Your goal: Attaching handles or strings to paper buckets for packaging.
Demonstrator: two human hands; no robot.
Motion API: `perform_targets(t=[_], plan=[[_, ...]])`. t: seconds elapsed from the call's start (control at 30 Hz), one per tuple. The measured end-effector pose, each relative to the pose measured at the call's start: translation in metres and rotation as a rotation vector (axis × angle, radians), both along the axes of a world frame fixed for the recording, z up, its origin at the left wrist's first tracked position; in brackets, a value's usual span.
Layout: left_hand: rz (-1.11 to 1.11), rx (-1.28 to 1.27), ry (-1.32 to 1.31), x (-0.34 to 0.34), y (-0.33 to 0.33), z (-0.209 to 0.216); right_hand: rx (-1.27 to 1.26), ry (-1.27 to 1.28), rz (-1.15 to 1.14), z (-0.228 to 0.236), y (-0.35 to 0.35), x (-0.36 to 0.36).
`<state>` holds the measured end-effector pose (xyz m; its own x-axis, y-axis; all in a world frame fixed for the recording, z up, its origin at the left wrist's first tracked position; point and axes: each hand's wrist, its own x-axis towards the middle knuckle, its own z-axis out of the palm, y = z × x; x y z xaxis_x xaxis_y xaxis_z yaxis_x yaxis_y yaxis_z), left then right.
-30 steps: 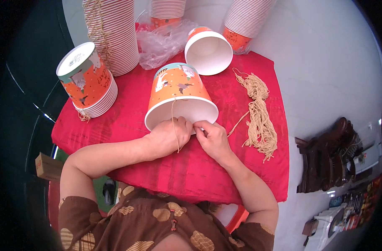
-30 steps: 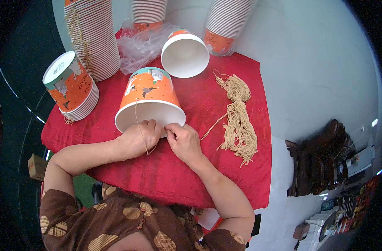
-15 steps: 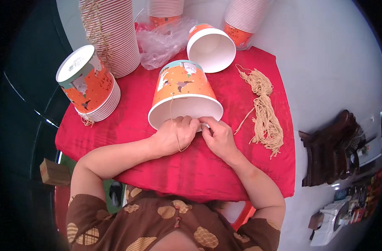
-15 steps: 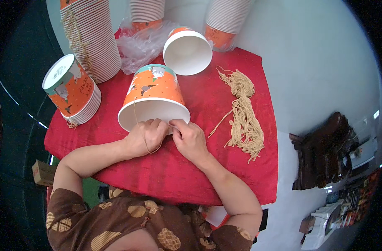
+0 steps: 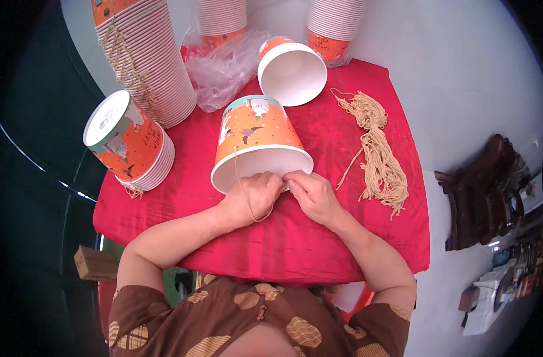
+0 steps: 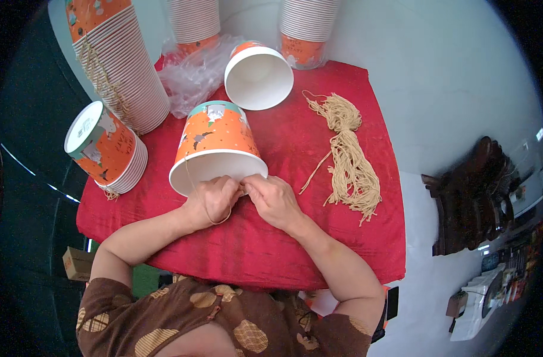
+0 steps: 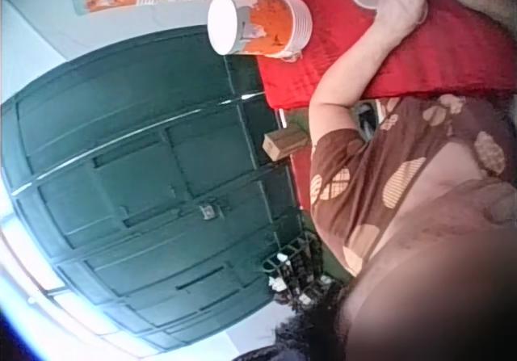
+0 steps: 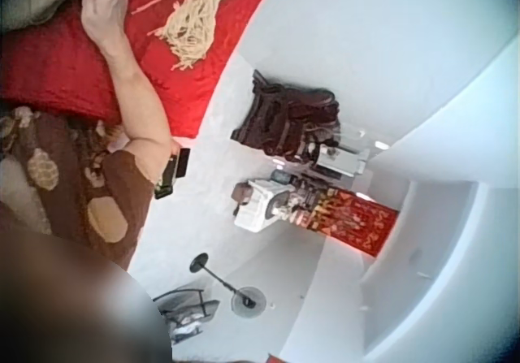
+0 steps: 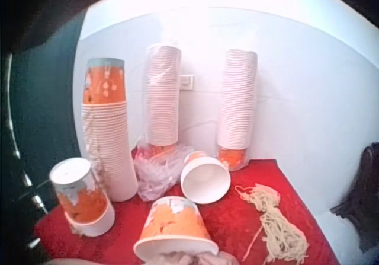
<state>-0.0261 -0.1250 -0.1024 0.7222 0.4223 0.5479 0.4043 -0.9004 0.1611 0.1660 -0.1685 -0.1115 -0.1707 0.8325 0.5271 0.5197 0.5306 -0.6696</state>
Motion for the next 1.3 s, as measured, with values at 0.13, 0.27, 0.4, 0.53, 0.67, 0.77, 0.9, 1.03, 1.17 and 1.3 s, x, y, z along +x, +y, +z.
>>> perform_targets(t=[0.13,0.27,0.4,0.53,0.67,0.77,0.9,1.03,1.17,1.3], plan=[[-0.010,-0.007,0.001,0.001,-0.002,0.002,-0.012,-0.089,0.010,0.002,-0.002,0.006],[0.004,-0.030,0.013,0.001,-0.002,0.002,-0.006,-0.063,0.024,-0.001,0.000,0.008],[-0.035,-0.016,0.001,0.000,-0.003,0.003,-0.001,-0.093,0.024,-0.002,-0.001,0.009],[-0.064,-0.075,-0.010,-0.004,-0.004,0.006,0.025,-0.113,0.053,-0.004,-0.001,0.012],[-0.049,-0.184,-0.010,-0.008,-0.004,0.008,0.021,-0.120,0.110,0.000,-0.001,0.014],[-0.042,-0.231,-0.022,-0.009,-0.002,0.006,0.039,-0.142,0.149,0.004,-0.001,0.016],[-0.043,-0.264,-0.038,-0.009,0.000,0.007,0.084,-0.210,0.190,0.004,0.000,0.017],[-0.050,-0.340,-0.057,-0.011,0.002,0.007,0.157,-0.277,0.168,0.004,0.000,0.014],[-0.019,-0.426,-0.111,-0.013,0.005,0.005,0.188,-0.289,0.063,0.008,-0.001,0.008],[-0.024,-0.479,-0.145,-0.013,0.006,0.006,0.187,-0.270,-0.057,0.006,0.003,0.003]])
